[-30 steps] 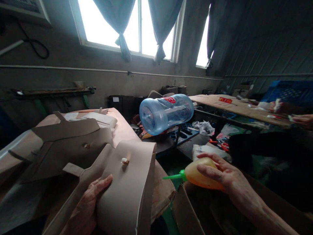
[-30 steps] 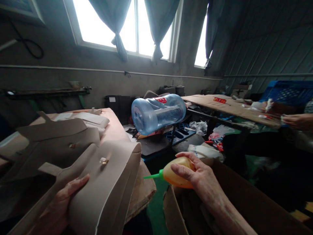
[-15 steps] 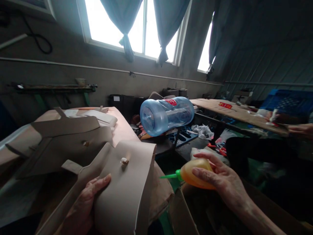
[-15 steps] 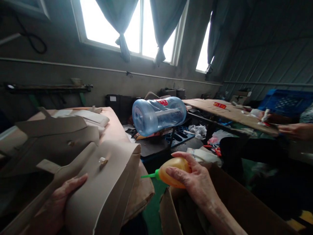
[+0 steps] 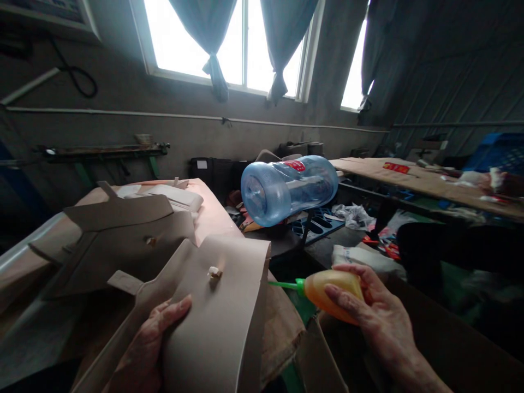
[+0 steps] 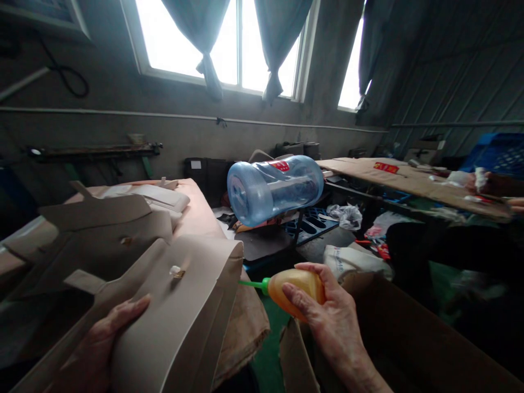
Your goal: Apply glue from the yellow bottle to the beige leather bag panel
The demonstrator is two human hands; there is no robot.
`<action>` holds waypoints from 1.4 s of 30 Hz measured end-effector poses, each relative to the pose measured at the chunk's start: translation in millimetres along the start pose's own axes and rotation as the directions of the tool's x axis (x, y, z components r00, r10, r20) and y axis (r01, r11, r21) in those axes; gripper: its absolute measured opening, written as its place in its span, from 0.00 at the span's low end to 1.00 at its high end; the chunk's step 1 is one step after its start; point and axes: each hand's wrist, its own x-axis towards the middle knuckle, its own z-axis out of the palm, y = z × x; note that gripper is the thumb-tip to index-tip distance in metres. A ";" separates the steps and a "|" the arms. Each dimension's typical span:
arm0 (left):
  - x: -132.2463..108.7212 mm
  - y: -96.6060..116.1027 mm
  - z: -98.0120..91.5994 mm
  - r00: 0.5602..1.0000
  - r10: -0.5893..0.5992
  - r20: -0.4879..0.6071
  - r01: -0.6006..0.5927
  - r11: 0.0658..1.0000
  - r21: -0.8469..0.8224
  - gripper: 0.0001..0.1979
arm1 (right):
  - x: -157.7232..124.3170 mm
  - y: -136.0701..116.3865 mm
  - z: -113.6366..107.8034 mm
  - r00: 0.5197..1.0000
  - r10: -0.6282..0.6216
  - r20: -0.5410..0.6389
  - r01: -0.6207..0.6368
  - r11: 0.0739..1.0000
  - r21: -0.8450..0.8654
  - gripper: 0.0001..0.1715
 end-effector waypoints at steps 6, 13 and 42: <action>0.2 -0.9 -1.1 1.000 0.003 0.002 -0.003 1.000 -0.022 0.27 | 3.2 10.2 3.5 0.999 -0.045 -0.003 0.045 0.999 0.016 0.33; -2.4 2.2 1.6 0.999 -0.031 0.013 0.031 0.999 -0.017 0.30 | 8.1 23.9 11.4 0.990 -0.143 0.023 0.141 0.989 0.046 0.29; -4.2 4.6 5.8 1.000 -0.007 0.014 0.008 0.998 -0.069 0.24 | -6.0 20.6 3.5 0.804 -0.593 0.046 0.593 0.793 -0.142 0.13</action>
